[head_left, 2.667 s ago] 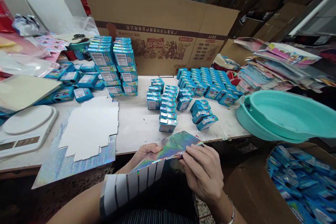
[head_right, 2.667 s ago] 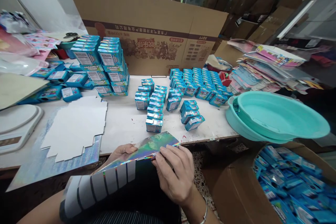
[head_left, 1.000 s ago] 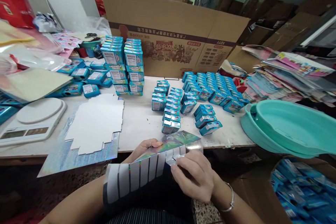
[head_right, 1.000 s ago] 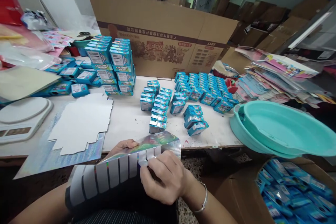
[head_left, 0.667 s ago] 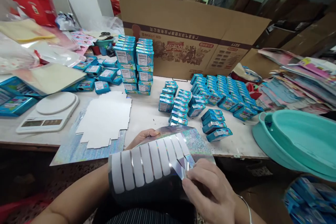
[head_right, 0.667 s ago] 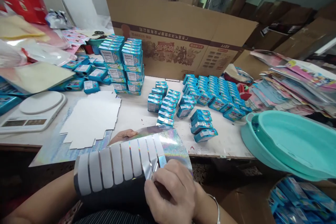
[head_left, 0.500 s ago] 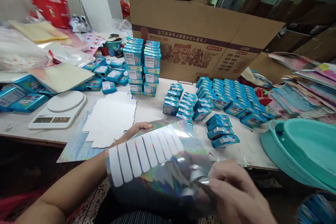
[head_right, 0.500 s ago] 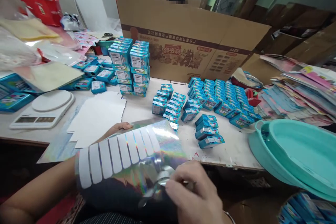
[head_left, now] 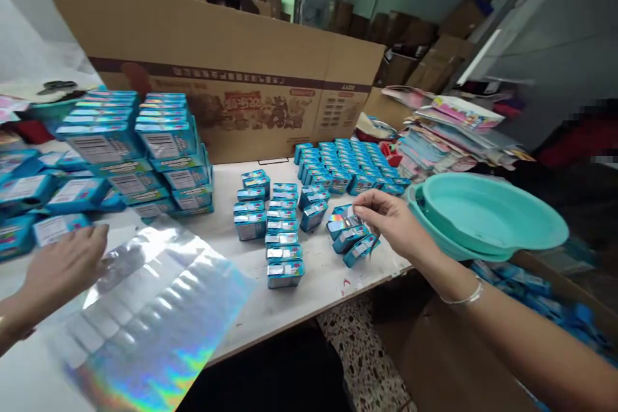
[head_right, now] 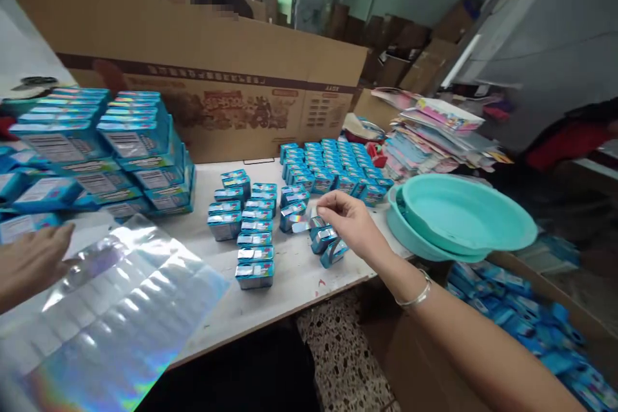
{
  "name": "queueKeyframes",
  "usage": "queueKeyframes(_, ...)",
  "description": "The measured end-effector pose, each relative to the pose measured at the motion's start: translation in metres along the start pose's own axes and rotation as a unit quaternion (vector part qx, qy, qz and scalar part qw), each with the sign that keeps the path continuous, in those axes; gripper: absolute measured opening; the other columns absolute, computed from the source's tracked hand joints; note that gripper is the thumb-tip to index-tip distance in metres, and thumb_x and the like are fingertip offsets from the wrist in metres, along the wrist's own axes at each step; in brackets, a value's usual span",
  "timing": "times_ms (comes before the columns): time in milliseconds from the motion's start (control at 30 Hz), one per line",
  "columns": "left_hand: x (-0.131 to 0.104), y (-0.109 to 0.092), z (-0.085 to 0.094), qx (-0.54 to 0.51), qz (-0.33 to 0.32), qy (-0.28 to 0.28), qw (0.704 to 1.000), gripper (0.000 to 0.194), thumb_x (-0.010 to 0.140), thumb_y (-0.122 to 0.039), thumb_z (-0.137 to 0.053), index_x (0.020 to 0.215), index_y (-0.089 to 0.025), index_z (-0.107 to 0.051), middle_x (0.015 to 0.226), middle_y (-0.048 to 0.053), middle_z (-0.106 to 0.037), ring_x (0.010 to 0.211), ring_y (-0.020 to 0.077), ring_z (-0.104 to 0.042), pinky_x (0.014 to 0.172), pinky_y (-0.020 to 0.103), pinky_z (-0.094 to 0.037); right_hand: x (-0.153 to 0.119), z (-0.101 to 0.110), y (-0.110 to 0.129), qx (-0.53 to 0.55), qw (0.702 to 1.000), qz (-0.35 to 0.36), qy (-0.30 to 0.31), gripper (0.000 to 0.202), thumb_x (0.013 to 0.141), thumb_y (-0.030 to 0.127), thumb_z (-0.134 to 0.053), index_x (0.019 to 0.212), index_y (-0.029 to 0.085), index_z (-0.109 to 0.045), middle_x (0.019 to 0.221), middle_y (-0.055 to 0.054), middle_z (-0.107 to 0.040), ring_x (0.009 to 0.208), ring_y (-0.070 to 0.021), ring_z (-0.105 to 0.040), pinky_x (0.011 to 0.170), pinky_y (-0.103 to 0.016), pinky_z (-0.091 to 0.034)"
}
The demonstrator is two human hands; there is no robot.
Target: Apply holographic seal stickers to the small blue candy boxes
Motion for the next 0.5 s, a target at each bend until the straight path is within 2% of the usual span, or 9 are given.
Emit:
queueKeyframes(67, -0.014, -0.034, -0.02, 0.193, 0.013, -0.105, 0.976, 0.033, 0.072, -0.039, -0.064, 0.102, -0.024, -0.061, 0.108, 0.002, -0.072, 0.132, 0.0424, -0.045, 0.105, 0.047, -0.037, 0.004, 0.009, -0.01, -0.004, 1.0, -0.014, -0.006, 0.029, 0.075, 0.045, -0.075, 0.079, 0.018, -0.063, 0.065, 0.004, -0.057, 0.052, -0.0072, -0.043, 0.046, -0.021, -0.035)
queueKeyframes(100, -0.024, -0.055, -0.041, 0.189, 0.036, -0.108, 0.975, 0.047, 0.073, -0.046, -0.065, 0.113, -0.023, -0.059, 0.125, 0.007, -0.067, 0.133, 0.0441, -0.044, 0.108, 0.051, -0.033, 0.005, 0.012, -0.014, -0.007, 1.0, -0.019, -0.002, 0.029, 0.076, 0.045, -0.074, 0.079, 0.018, -0.063, 0.065, 0.005, -0.056, 0.052, -0.0071, -0.042, 0.046, -0.021, -0.034)
queueKeyframes(133, -0.034, -0.077, -0.068, 0.132, 0.05, -0.068, 0.988, 0.057, 0.074, -0.05, -0.066, 0.124, -0.025, -0.056, 0.135, 0.007, -0.062, 0.129, 0.0405, -0.049, 0.109, 0.05, -0.035, 0.005, 0.013, -0.016, -0.007, 1.0, -0.023, 0.004, 0.028, 0.077, 0.045, -0.074, 0.08, 0.019, -0.063, 0.065, 0.005, -0.056, 0.051, -0.007, -0.041, 0.047, -0.021, -0.034)
queueKeyframes(167, -0.044, -0.1, -0.1, 0.039, 0.06, -0.015, 0.997, 0.059, 0.074, -0.052, -0.069, 0.126, -0.028, -0.056, 0.135, 0.005, -0.063, 0.126, 0.0369, -0.053, 0.107, 0.046, -0.038, 0.004, 0.015, -0.018, -0.004, 1.0, -0.025, 0.01, 0.028, 0.078, 0.045, -0.073, 0.08, 0.019, -0.063, 0.066, 0.005, -0.056, 0.051, -0.007, -0.041, 0.047, -0.021, -0.034)
queueKeyframes(200, -0.054, -0.123, -0.136, -0.064, 0.06, 0.081, 0.993, 0.057, 0.077, -0.049, -0.072, 0.128, -0.029, -0.057, 0.137, 0.006, -0.063, 0.128, 0.0346, -0.053, 0.106, 0.043, -0.04, 0.003, 0.015, -0.019, 0.002, 1.0, -0.025, 0.015, 0.028, 0.078, 0.045, -0.073, 0.081, 0.019, -0.063, 0.066, 0.005, -0.056, 0.052, -0.0071, -0.041, 0.047, -0.021, -0.034)
queueKeyframes(267, -0.07, -0.166, -0.204, -0.234, 0.062, 0.188, 0.952, 0.065, 0.073, -0.041, -0.081, 0.131, -0.026, -0.058, 0.134, 0.011, -0.064, 0.125, 0.0337, -0.056, 0.101, 0.04, -0.045, -0.001, 0.016, -0.02, 0.019, 0.999, -0.027, 0.021, 0.028, 0.078, 0.044, -0.075, 0.081, 0.019, -0.063, 0.067, 0.005, -0.056, 0.052, -0.0071, -0.041, 0.046, -0.021, -0.033)
queueKeyframes(333, -0.073, -0.196, -0.262, -0.341, 0.076, 0.225, 0.91, 0.068, 0.073, -0.036, -0.083, 0.134, -0.024, -0.057, 0.14, 0.014, -0.059, 0.123, 0.0315, -0.058, 0.098, 0.039, -0.046, -0.007, 0.017, -0.02, 0.035, 0.998, -0.037, 0.032, 0.028, 0.079, 0.044, -0.076, 0.082, 0.019, -0.064, 0.068, 0.004, -0.057, 0.051, -0.0066, -0.039, 0.045, -0.021, -0.03)
queueKeyframes(400, -0.068, -0.215, -0.309, -0.406, 0.072, 0.232, 0.881, 0.061, 0.069, -0.036, -0.086, 0.124, -0.019, -0.063, 0.134, 0.015, -0.062, 0.113, 0.029, -0.062, 0.095, 0.038, -0.047, -0.014, 0.02, -0.023, 0.05, 0.996, -0.055, 0.042, 0.03, 0.079, 0.046, -0.076, 0.084, 0.019, -0.064, 0.067, 0.005, -0.056, 0.049, -0.0061, -0.036, 0.042, -0.02, -0.027)
queueKeyframes(500, -0.057, -0.23, -0.358, -0.464, 0.036, 0.22, 0.857, 0.045, 0.065, -0.041, -0.088, 0.097, -0.015, -0.071, 0.102, 0.01, -0.073, 0.091, 0.023, -0.064, 0.087, 0.036, -0.047, -0.025, 0.028, -0.03, 0.076, 0.992, -0.095, 0.044, 0.034, 0.077, 0.05, -0.077, 0.084, 0.02, -0.064, 0.064, 0.006, -0.053, 0.046, -0.0057, -0.033, 0.04, -0.021, -0.023)
Point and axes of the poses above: each hand's wrist, its own x-axis towards the middle knuckle, its own z-axis out of the back of the hand, y = z × x, the point moved 4 cm from there along x, towards the middle knuckle
